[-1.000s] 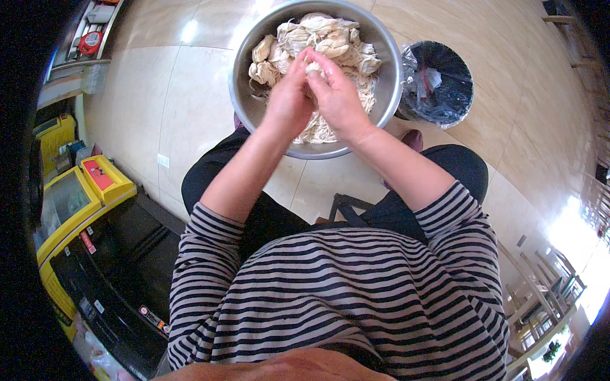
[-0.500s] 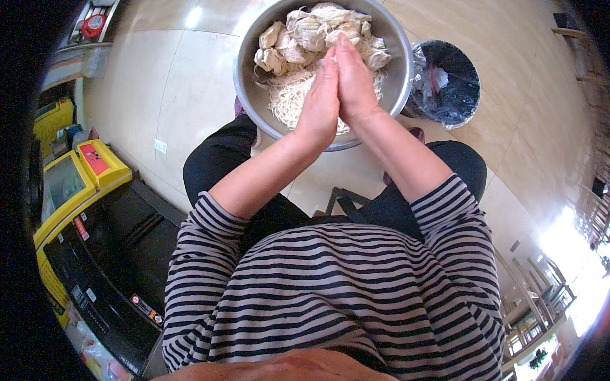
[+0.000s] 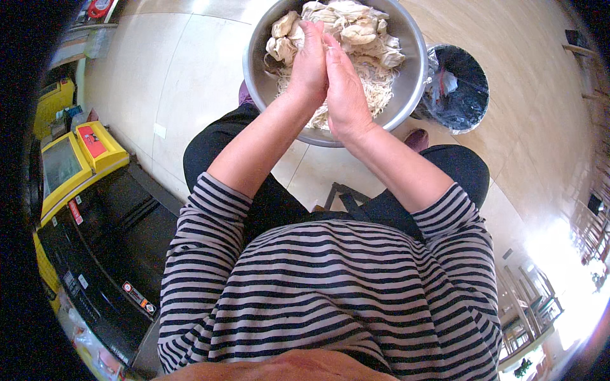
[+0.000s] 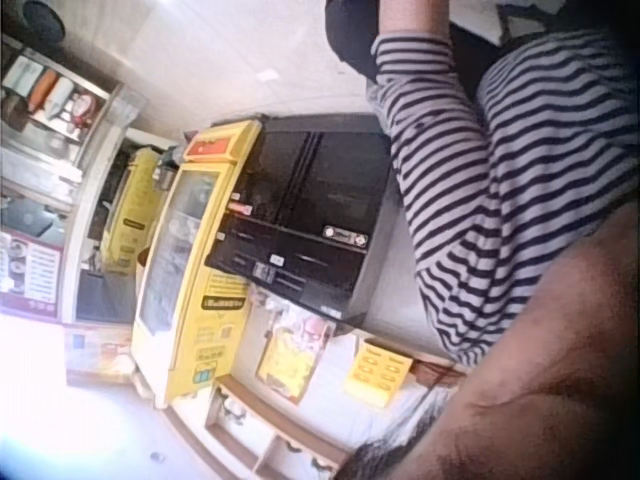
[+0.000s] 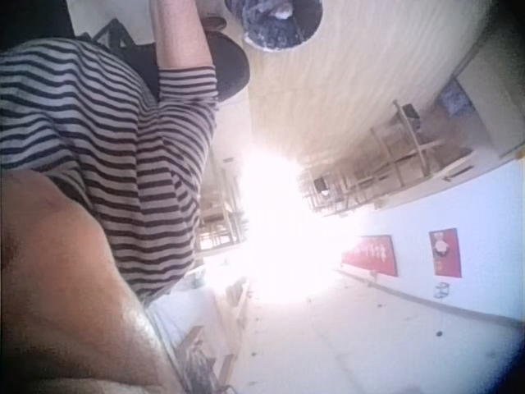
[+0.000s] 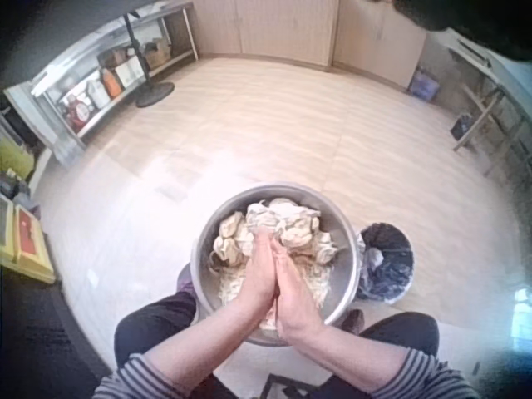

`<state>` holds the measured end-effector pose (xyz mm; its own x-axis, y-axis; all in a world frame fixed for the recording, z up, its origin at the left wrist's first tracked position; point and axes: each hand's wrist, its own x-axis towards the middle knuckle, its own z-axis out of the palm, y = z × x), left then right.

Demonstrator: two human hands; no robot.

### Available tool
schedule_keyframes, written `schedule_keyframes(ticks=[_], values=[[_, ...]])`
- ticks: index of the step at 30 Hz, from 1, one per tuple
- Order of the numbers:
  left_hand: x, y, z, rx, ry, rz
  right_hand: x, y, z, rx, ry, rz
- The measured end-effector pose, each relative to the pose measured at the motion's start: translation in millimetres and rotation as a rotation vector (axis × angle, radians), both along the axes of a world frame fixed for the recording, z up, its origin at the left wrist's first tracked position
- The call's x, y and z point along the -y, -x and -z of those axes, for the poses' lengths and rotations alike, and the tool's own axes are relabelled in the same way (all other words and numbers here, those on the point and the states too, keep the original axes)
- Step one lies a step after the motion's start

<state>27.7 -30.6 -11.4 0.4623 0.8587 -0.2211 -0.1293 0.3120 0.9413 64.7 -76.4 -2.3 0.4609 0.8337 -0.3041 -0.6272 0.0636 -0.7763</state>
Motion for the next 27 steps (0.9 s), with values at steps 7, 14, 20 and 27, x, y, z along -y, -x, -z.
schedule_keyframes(ticks=[7, 14, 20, 27], values=[[27, -1, 9, -0.161, -0.274, 0.209, 3, -36, 20, -0.234, 0.251, 0.146], [-16, 23, 17, -0.125, -0.008, 0.36, 7, -53, 24, -0.42, 0.085, -0.03], [-22, 31, 1, -0.268, 0.058, 0.346, 14, -46, 17, -0.456, 0.09, -0.08], [-38, 37, -7, -0.358, -0.015, 0.435, 20, -49, 7, -0.306, 0.161, -0.202]])
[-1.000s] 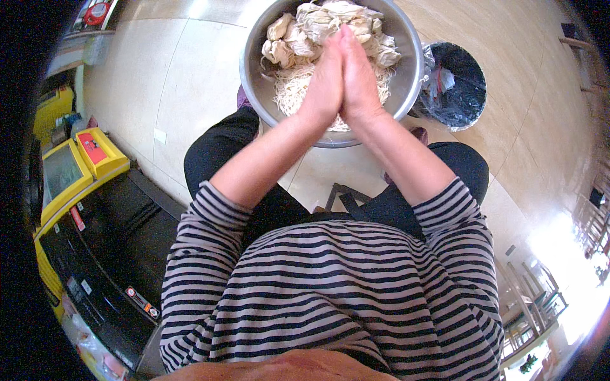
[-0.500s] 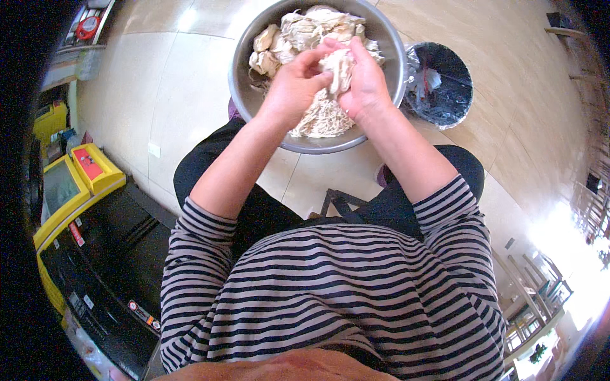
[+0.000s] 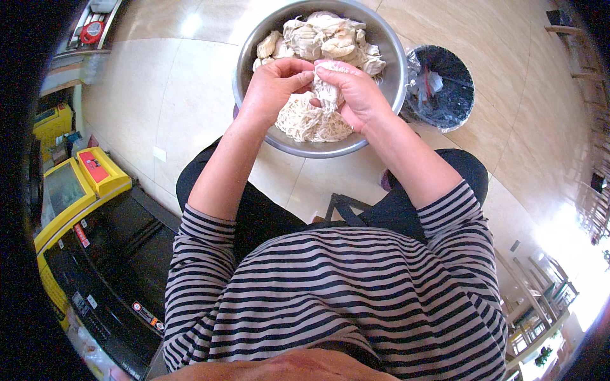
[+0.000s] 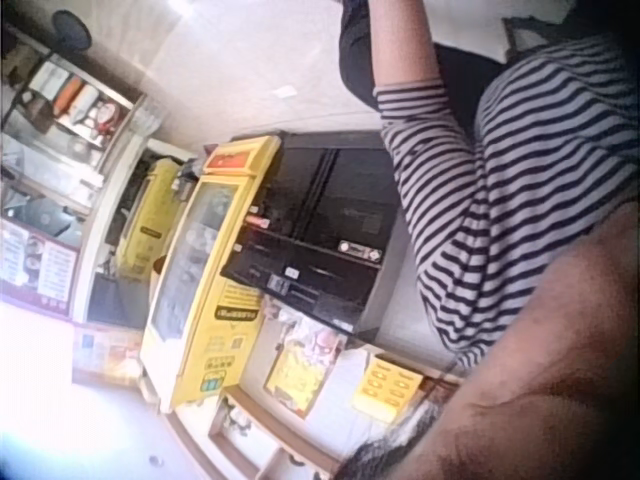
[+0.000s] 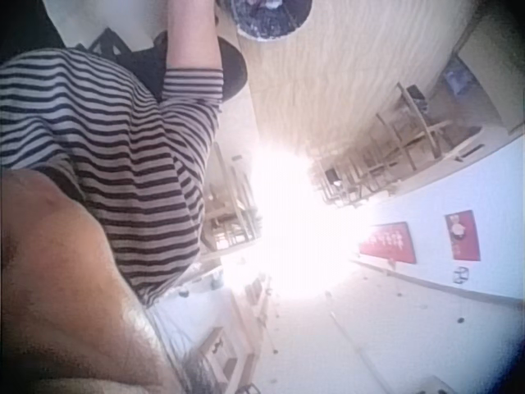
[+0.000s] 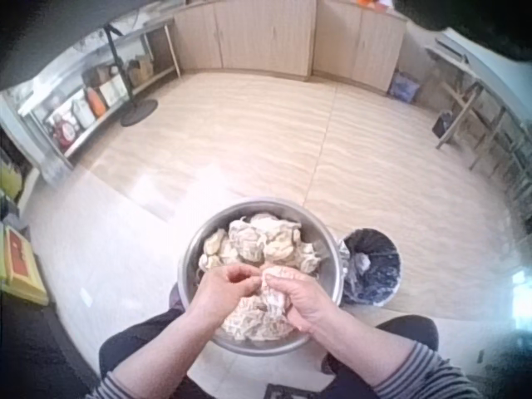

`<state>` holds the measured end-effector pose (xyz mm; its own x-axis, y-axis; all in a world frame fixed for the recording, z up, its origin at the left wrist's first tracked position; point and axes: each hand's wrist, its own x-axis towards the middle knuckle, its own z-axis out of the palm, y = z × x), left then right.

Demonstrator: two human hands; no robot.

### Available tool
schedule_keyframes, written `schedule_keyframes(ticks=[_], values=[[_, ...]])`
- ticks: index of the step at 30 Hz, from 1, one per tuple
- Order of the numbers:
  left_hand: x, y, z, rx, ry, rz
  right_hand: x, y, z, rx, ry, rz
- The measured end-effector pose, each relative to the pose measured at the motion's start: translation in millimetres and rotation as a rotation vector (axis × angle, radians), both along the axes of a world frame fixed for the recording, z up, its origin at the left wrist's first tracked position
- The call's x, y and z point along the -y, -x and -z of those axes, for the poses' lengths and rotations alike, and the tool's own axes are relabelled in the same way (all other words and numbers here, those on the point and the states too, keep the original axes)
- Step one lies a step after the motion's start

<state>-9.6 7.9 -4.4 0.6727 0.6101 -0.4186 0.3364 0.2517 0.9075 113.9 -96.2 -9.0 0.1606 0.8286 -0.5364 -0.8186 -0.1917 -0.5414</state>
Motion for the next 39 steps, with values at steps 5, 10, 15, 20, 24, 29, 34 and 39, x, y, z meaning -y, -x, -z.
schedule_keyframes(ticks=[5, 10, 15, 20, 24, 29, 34, 39], values=[[0, 2, -6, 0.107, 0.09, -0.046, 4, 1, -9, 0.235, 0.029, -0.056], [1, 2, -9, 0.073, 0.111, -0.021, 6, -2, -9, 0.284, 0.042, -0.043], [2, 1, -6, -0.037, -0.126, 0.052, 8, -1, -9, 0.404, 0.162, -0.017], [1, 0, -15, -0.078, -0.196, 0.12, 8, 3, -14, 0.545, 0.167, -0.034], [-2, 0, -17, -0.07, -0.167, 0.153, 7, 2, -11, 0.608, 0.091, -0.076], [-2, 4, -13, -0.115, -0.379, 0.212, 11, 3, -6, 0.686, 0.083, -0.092], [1, 3, -12, -0.096, -0.487, 0.214, 10, 6, -7, 0.736, 0.092, -0.077], [2, 0, -9, -0.083, -0.672, 0.2, 9, 5, -7, 0.718, 0.099, -0.079]])
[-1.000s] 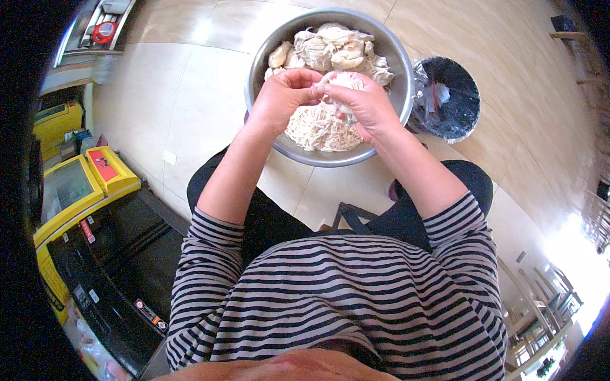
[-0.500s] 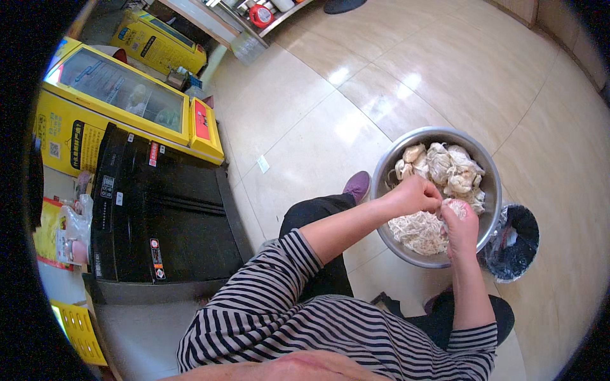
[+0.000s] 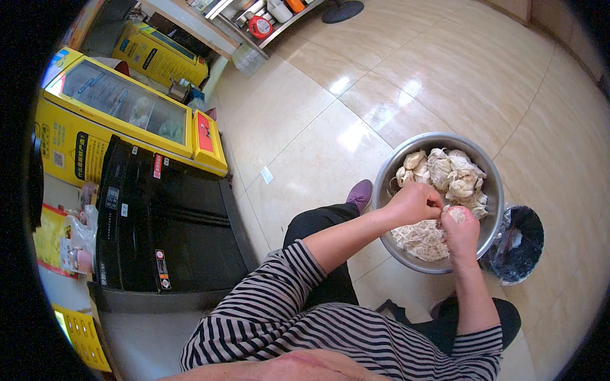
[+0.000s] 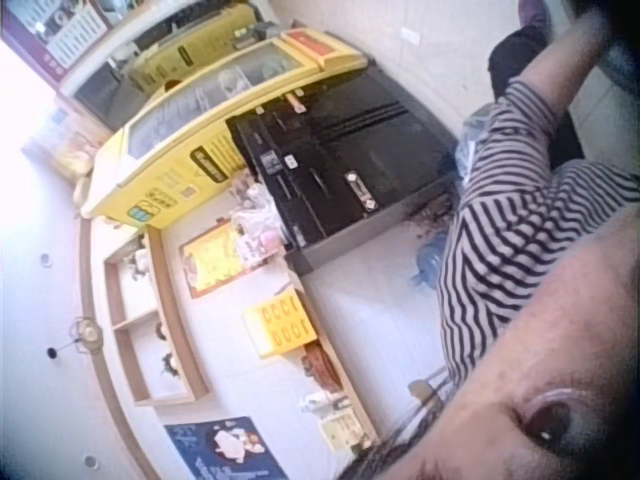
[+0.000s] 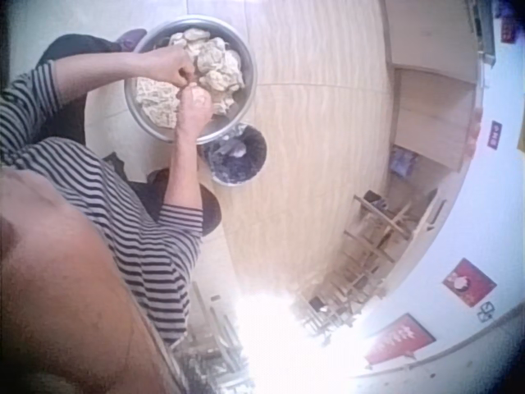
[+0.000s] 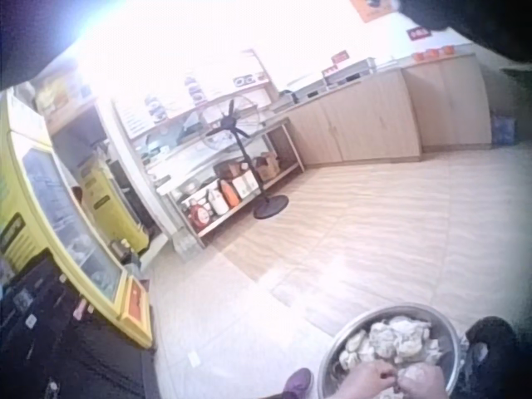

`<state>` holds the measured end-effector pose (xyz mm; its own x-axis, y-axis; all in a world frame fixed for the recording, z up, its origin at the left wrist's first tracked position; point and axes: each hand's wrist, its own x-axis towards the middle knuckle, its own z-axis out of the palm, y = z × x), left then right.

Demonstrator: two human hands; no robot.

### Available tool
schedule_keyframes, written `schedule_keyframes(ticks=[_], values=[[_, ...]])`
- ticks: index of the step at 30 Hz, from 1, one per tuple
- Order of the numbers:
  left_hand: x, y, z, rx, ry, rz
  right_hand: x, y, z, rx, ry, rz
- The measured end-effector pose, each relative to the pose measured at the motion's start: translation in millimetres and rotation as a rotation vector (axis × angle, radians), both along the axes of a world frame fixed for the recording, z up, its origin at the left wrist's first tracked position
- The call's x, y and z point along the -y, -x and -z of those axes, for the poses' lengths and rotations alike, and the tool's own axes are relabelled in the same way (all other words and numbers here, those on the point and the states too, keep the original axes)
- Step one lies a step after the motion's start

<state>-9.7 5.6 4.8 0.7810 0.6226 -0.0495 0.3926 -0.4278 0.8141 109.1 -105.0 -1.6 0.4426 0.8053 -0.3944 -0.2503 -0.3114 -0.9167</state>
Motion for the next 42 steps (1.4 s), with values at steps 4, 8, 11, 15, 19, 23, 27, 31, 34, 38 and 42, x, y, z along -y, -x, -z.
schedule_keyframes(ticks=[4, 8, 11, 15, 19, 23, 27, 31, 34, 38, 42], values=[[-2, -2, 5, 0.07, 0.101, -0.1, 2, -4, 4, -0.075, -0.01, 0.043], [-5, -3, 6, 0.093, 0.493, -0.166, 3, -9, 7, -0.127, -0.016, 0.096], [-1, -4, 5, 0.102, 0.624, -0.058, 2, -9, 4, -0.144, 0.019, 0.059], [-2, -5, 7, 0.104, 0.589, -0.05, 1, -7, -2, -0.147, -0.006, 0.042], [-7, -5, 10, 0.013, 0.528, -0.044, 2, -8, -4, -0.117, -0.008, 0.032], [-8, -4, 7, -0.063, 0.531, -0.01, 6, -11, 1, -0.173, 0.019, 0.023], [-4, -4, -2, -0.02, 0.708, -0.049, 7, -10, 0, -0.219, -0.052, -0.003], [-5, -5, -6, 0.043, 0.823, -0.088, 4, -10, -5, -0.185, -0.001, 0.059], [-5, -5, -3, 0.052, 0.853, -0.093, 4, -11, -6, -0.218, 0.004, 0.081], [-5, -5, 2, 0.056, 0.836, -0.082, 5, -10, -4, -0.233, -0.008, 0.054], [-4, -5, 2, 0.1, 0.82, -0.07, 6, -12, -2, -0.235, -0.009, 0.018]])
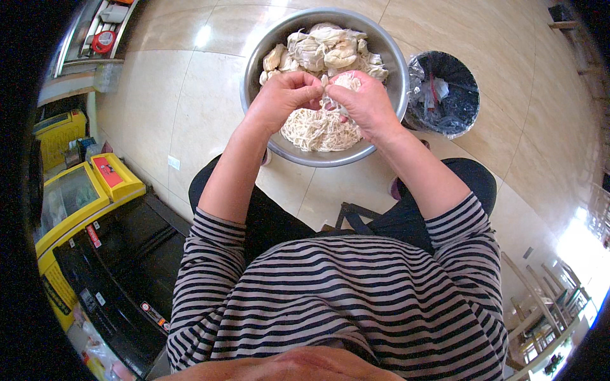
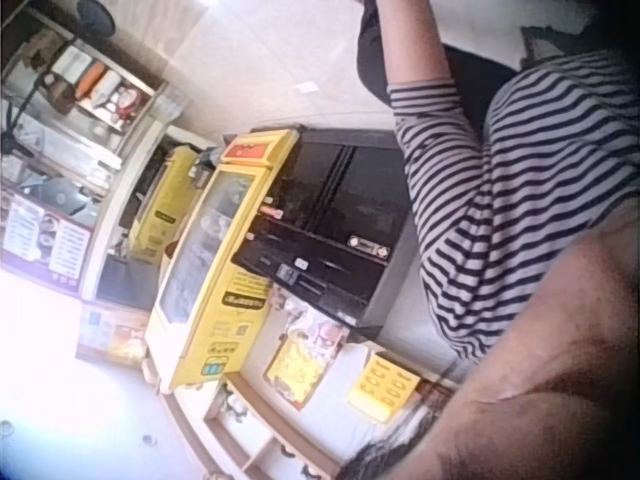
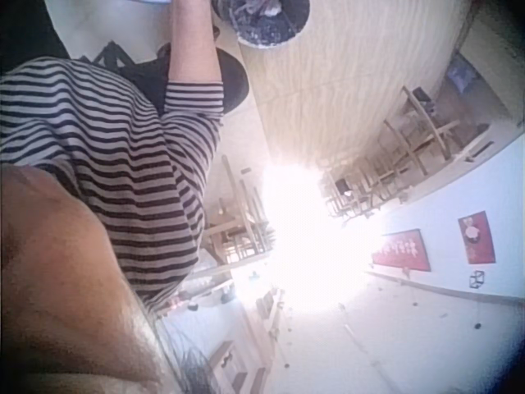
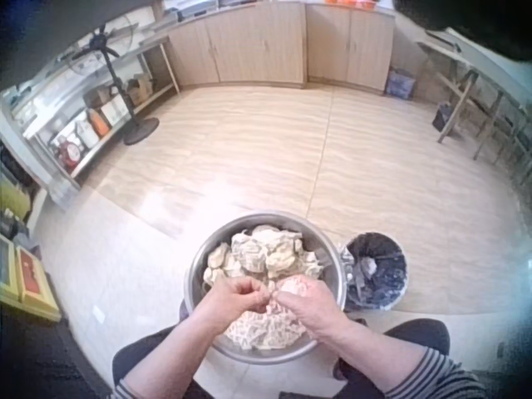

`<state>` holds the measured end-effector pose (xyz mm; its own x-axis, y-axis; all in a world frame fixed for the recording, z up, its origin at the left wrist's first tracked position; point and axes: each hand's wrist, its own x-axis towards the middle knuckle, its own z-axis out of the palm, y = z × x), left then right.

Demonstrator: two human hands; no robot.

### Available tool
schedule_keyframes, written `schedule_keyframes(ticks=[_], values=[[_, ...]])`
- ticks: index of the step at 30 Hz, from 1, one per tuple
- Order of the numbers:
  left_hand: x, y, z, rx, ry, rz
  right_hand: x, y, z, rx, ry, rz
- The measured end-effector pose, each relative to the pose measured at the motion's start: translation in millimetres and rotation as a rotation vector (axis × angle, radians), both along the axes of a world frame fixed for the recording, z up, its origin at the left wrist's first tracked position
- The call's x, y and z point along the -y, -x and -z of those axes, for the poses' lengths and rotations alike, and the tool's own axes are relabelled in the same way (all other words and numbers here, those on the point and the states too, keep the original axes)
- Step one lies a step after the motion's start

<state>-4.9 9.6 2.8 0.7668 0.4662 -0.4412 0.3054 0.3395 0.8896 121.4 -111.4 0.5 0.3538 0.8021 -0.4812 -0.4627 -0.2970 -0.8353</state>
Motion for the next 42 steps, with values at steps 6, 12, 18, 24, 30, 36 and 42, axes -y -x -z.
schedule_keyframes(ticks=[6, 12, 18, 24, 30, 36, 42], values=[[-2, 1, -2, -0.043, -0.039, 0.043, 0, -3, 5, 0.071, -0.025, -0.09], [-7, 3, -2, -0.007, 0.077, -0.037, -2, -7, 7, 0.172, 0.044, -0.01], [-4, 4, -1, -0.024, 0.035, 0.032, 0, -5, 7, 0.153, 0.017, -0.037], [1, 0, 0, -0.043, 0.044, -0.014, 1, -3, 3, 0.258, 0.054, -0.081], [1, 0, -2, -0.055, -0.03, 0.023, 4, -6, 0, 0.341, 0.029, -0.129], [-1, 2, -3, -0.069, -0.092, 0.093, 1, -7, 3, 0.434, 0.027, -0.127], [-9, 6, -4, -0.021, 0.031, -0.019, -1, -10, -1, 0.298, 0.084, -0.047]])
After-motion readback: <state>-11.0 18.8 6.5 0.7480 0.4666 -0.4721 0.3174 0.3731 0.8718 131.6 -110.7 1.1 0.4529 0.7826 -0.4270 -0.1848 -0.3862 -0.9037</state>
